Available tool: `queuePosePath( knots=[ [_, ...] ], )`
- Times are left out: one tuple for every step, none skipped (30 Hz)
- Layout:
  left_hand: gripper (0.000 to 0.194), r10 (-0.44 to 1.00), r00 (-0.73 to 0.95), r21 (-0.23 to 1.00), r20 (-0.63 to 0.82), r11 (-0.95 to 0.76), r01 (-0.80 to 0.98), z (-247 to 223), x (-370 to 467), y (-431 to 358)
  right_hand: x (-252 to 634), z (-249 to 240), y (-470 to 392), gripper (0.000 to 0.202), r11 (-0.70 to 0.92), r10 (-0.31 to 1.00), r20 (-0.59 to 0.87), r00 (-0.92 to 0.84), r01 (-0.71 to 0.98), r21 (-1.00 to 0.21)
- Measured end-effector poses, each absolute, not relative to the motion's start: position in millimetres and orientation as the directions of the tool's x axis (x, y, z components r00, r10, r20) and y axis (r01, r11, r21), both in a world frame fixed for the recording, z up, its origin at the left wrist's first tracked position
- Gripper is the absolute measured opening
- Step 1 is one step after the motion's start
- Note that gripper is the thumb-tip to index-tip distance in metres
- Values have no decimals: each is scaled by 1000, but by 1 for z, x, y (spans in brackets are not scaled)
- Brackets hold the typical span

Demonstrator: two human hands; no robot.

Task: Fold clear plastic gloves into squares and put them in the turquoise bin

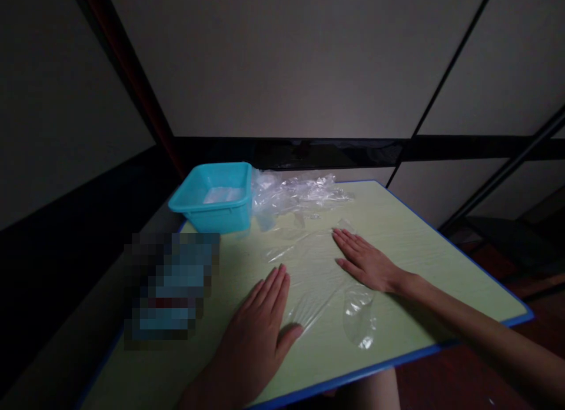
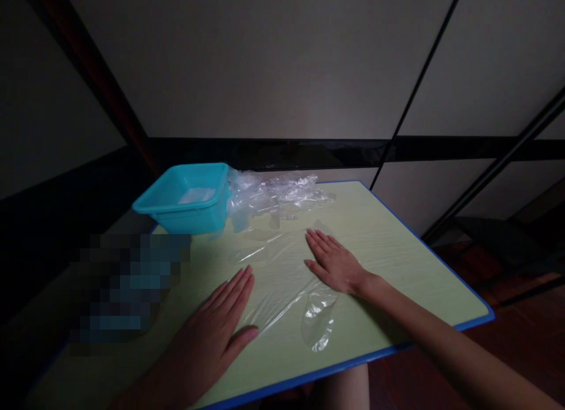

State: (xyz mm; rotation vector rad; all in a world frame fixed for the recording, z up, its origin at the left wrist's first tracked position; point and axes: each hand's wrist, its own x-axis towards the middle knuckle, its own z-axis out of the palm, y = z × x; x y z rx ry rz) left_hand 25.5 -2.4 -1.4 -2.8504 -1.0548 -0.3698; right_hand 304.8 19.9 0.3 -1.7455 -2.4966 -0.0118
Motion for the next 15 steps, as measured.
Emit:
queuePosePath(
  knots=[
    [65,632,738,11,237,-761,648,0,22,1,302,0,20,62,334,940,86,-329,941,-52],
    [65,633,741,12,224,-762,647,1,18,5,298,0,20,62,322,945,89,-316,945,-56],
    [65,636,742,12,211,-761,648,1,13,10,295,0,20,62,308,949,90,-302,950,-57],
    [65,640,742,11,200,-759,652,1,7,14,291,0,21,63,293,954,89,-287,955,-54],
    [65,642,743,9,190,-757,653,1,2,19,287,0,21,63,278,958,88,-274,959,-46],
    [65,651,736,7,185,-750,662,1,-2,23,284,1,22,64,264,961,89,-260,964,-38],
    [65,655,732,4,188,-746,666,2,-6,25,281,1,22,64,252,964,90,-248,967,-31],
    [65,655,730,0,193,-744,668,4,-8,26,279,1,22,64,243,967,91,-239,970,-26],
    [66,653,729,-4,205,-744,668,6,-8,25,278,0,23,64,237,968,92,-233,971,-25],
    [66,644,734,-7,217,-750,661,10,-5,21,277,0,23,64,233,969,94,-230,972,-25],
    [67,635,739,-6,226,-757,653,15,0,15,277,-1,23,64,232,969,97,-228,972,-26],
    [68,619,748,-1,240,-770,638,19,8,8,277,-2,24,64,233,968,101,-229,972,-26],
    [72,594,768,11,239,-792,610,23,17,-1,277,-3,24,64,235,967,107,-231,972,-25],
    [75,570,790,31,226,-815,579,26,27,-10,278,-4,24,64,238,966,113,-234,971,-25],
    [79,537,818,52,204,-841,539,28,38,-19,278,-5,24,64,241,964,120,-236,970,-27]
  ],
)
